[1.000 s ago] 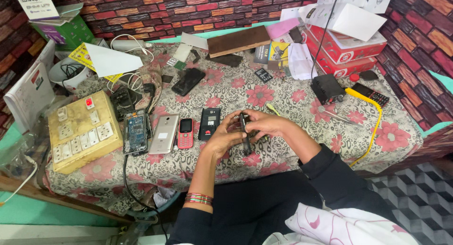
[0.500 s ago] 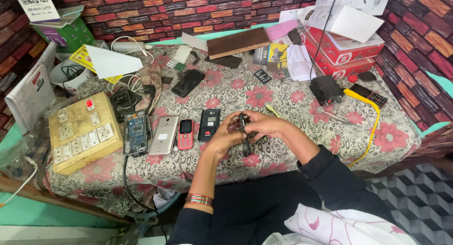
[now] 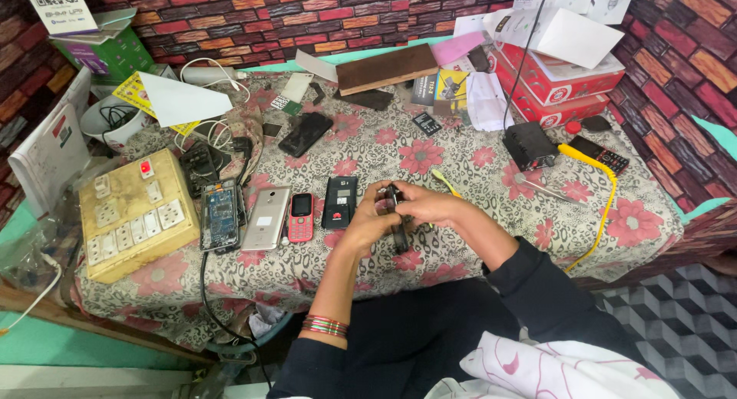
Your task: The person sits at a repair bench and disassembles a mobile phone. They pry off the back cover, remove the battery, unscrew and lift out the internal circuit board with a screwdriver, and set the phone parts on the bench.
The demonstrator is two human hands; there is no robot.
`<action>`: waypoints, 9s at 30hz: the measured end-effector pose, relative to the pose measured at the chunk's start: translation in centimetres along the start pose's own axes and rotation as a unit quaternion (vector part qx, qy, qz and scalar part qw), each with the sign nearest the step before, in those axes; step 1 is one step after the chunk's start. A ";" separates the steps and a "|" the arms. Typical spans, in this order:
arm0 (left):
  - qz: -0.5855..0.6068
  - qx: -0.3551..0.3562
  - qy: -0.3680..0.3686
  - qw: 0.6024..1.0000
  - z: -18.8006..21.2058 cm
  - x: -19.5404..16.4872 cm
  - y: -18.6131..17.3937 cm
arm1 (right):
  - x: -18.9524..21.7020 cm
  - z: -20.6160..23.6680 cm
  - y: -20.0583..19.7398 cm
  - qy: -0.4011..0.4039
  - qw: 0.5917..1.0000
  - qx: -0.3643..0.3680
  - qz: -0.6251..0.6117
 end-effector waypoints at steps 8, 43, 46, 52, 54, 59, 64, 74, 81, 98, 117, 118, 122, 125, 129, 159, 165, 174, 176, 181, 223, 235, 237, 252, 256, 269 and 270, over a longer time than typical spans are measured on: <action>-0.085 -0.020 0.036 0.996 0.5 -1.1 0.9 | -1.0 -1.8 -0.8 0.035 0.996 -0.052 0.059; 0.292 0.031 0.003 0.956 2.0 2.0 -3.4 | -10.8 5.7 12.1 0.065 0.832 0.028 0.551; 0.297 0.025 0.000 0.955 2.0 2.1 -3.4 | -14.3 4.8 12.7 0.145 0.807 0.069 0.568; 0.302 0.030 0.005 0.953 2.2 1.8 -3.4 | -15.2 3.5 12.9 0.105 0.861 0.170 0.467; 0.307 0.035 0.011 0.951 2.5 1.8 -3.3 | -14.6 3.4 12.4 0.058 0.878 0.141 0.454; 0.316 0.045 0.021 0.948 2.7 1.5 -3.3 | -10.8 6.8 10.7 0.057 0.896 0.161 0.410; 0.312 0.043 0.007 0.949 3.0 1.6 -3.2 | -1.3 8.6 2.8 -0.075 0.892 -0.019 0.445; 0.281 0.039 -0.004 0.959 3.0 1.8 -3.1 | 1.5 4.5 1.7 -0.024 0.940 -0.187 0.284; 0.263 0.037 0.008 0.964 2.4 2.5 -3.2 | -1.3 1.4 1.9 -0.006 0.983 -0.137 0.125; 0.166 0.013 -0.052 0.985 0.9 1.3 -2.1 | -2.0 0.4 -0.3 0.049 0.995 -0.084 0.027; 0.189 -0.014 -0.090 0.978 0.5 2.5 -2.9 | -2.6 -0.6 -1.1 0.016 0.984 -0.126 0.121; 0.196 -0.016 -0.091 0.976 0.6 2.6 -2.9 | -2.5 -0.8 -1.7 0.004 0.983 -0.140 0.119; 0.211 0.000 -0.065 0.975 1.1 2.6 -2.8 | -2.1 -2.0 -3.5 -0.021 0.981 -0.174 0.085; 0.201 0.000 -0.069 0.977 1.1 2.4 -2.6 | -2.0 -2.9 -3.5 -0.003 0.988 -0.147 0.045; 0.175 -0.006 -0.074 0.982 0.9 1.9 -2.3 | -1.0 -3.6 -3.0 0.003 0.994 -0.107 0.020; 0.094 -0.046 -0.089 0.991 0.5 0.0 -1.4 | 1.7 -3.7 -3.3 0.030 0.974 -0.120 0.192; 0.092 -0.045 -0.075 0.992 0.2 0.2 -1.3 | 2.5 -3.2 -2.6 0.048 0.924 -0.166 0.342; 0.280 -0.020 -0.027 0.959 1.1 1.2 -2.4 | 1.2 -2.9 -3.7 -0.020 0.983 -0.046 0.176; 0.330 0.001 0.007 0.944 0.9 1.1 -2.2 | 1.5 -2.2 -3.7 -0.064 0.970 -0.086 0.218; 0.327 -0.002 0.051 0.943 1.1 0.2 -2.5 | 4.3 0.4 -2.4 -0.177 0.924 -0.197 0.277; -0.486 -0.205 0.234 0.817 6.6 -8.6 4.5 | 6.0 4.4 -1.8 -0.101 0.927 -0.176 0.316; -0.443 -0.170 0.259 0.842 5.9 -9.1 3.6 | 4.3 2.2 -3.4 -0.076 0.969 -0.124 0.199; -0.438 -0.172 0.282 0.836 5.9 -9.2 3.5 | 4.0 1.7 -3.7 -0.082 0.969 -0.119 0.198; -0.387 -0.151 0.247 0.875 5.5 -10.7 2.5 | 3.4 0.6 -4.5 -0.080 0.982 -0.106 0.135; -0.326 -0.188 0.271 0.886 5.4 -10.1 2.0 | 2.5 0.5 -4.9 -0.105 0.988 -0.095 0.069; -0.244 -0.187 0.219 0.926 3.2 -3.3 -1.4 | -3.4 1.9 -0.6 -0.170 0.966 -0.181 0.072; -0.286 -0.184 0.257 0.905 3.6 -3.2 -0.8 | -3.2 2.1 -0.4 -0.189 0.964 -0.178 0.061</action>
Point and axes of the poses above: each hand's wrist, its own z-axis away from the middle knuckle, its own y-axis out of the palm, x = y × z, the point moved 6 cm from there along -z, towards the middle knuckle, and after that the axes turned 1 degree about -x, right-handed, at the moved point
